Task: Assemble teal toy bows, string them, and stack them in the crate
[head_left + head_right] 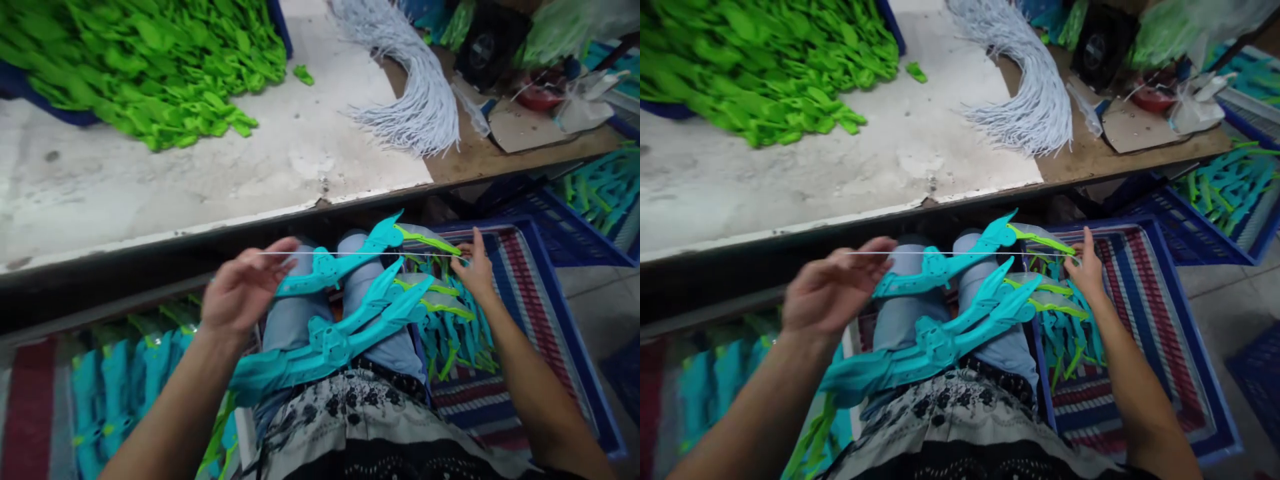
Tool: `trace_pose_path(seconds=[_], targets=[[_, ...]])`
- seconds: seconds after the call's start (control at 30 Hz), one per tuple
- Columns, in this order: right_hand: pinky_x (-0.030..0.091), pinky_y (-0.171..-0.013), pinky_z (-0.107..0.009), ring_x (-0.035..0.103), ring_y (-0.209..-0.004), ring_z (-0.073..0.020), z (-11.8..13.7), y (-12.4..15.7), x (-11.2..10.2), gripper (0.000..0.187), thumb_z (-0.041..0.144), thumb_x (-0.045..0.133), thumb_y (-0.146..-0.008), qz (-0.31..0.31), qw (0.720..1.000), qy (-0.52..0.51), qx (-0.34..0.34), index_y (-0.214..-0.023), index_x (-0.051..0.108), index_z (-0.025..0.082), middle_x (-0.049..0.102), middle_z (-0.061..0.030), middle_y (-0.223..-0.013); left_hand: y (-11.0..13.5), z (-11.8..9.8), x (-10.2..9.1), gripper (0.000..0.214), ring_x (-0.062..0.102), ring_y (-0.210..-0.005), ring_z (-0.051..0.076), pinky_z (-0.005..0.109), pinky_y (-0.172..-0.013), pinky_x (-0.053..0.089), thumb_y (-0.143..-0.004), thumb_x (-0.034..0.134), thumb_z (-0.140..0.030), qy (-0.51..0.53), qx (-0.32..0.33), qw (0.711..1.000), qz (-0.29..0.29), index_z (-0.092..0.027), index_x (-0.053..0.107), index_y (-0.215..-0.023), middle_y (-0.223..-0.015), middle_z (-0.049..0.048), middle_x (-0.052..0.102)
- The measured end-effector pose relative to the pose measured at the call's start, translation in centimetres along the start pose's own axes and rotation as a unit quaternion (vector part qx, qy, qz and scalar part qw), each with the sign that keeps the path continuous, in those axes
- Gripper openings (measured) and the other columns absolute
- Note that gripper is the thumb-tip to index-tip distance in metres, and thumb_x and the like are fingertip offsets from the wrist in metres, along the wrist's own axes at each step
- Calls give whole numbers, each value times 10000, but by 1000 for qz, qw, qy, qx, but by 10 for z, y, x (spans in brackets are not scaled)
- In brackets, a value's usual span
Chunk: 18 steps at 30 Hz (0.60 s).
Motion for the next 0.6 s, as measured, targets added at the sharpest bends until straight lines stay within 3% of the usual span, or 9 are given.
trace_pose_path(seconds=[0.1,0.17,0.23,0.33,0.4,0.5,0.6], targets=[[564,-754,-372,646,-738,-199,-9,-9,-4,857,312,564,-742,9,1000,16,22,-1517,258,112,691,-91,-992,24,-33,-48,250,654,-939,214,360,-783,556,-708,674,-261,49,86,989,-106,-226,554,-491,-619,-58,670],[556,-776,-408,648,-766,-226,-6,-19,-7,751,319,562,-740,22,998,55,3,-1444,402,112,694,-111,-986,37,-29,-61,218,647,-795,186,329,-702,566,-691,713,-282,37,71,991,-109,-229,596,-515,-589,-33,634],[530,-851,-461,649,-882,-275,15,-31,-13,569,336,560,-761,15,992,110,-54,-1294,566,135,691,-134,-1014,45,-10,-61,173,648,-723,183,303,-611,565,-628,783,-316,17,28,995,-95,-223,652,-566,-651,16,661],[477,-938,-479,607,-1048,-306,87,-43,-12,376,353,525,-860,-18,973,136,-186,-1166,639,166,672,-149,-1095,52,21,-50,266,680,-703,185,281,-598,569,-529,877,-308,28,-18,995,-96,-206,695,-693,-697,43,694],[468,-944,-431,592,-1057,-274,156,-38,9,340,328,477,-929,20,946,103,-306,-1190,626,167,666,-141,-1105,56,36,-40,404,698,-698,185,284,-634,580,-491,911,-312,58,-36,993,-97,-204,699,-818,-679,22,703],[454,-928,-390,558,-1071,-266,253,1,70,352,332,510,-940,169,843,75,-506,-1216,618,142,639,-156,-1144,62,47,-27,489,716,-718,194,284,-648,579,-483,923,-369,90,-60,991,-77,-183,664,-853,-699,23,725],[424,-893,-426,534,-1060,-307,304,42,132,481,364,597,-895,266,758,122,-583,-1324,563,150,600,-183,-1182,66,53,-22,475,697,-655,176,276,-615,566,-482,922,-419,113,-67,990,-54,-163,617,-739,-658,20,710]])
Point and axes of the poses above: each hand's wrist, its own y-axis away from the middle knuckle, its own x-axis out of the palm, z = x × y, the point moved 5 cm from there along -y, towards the middle knuckle
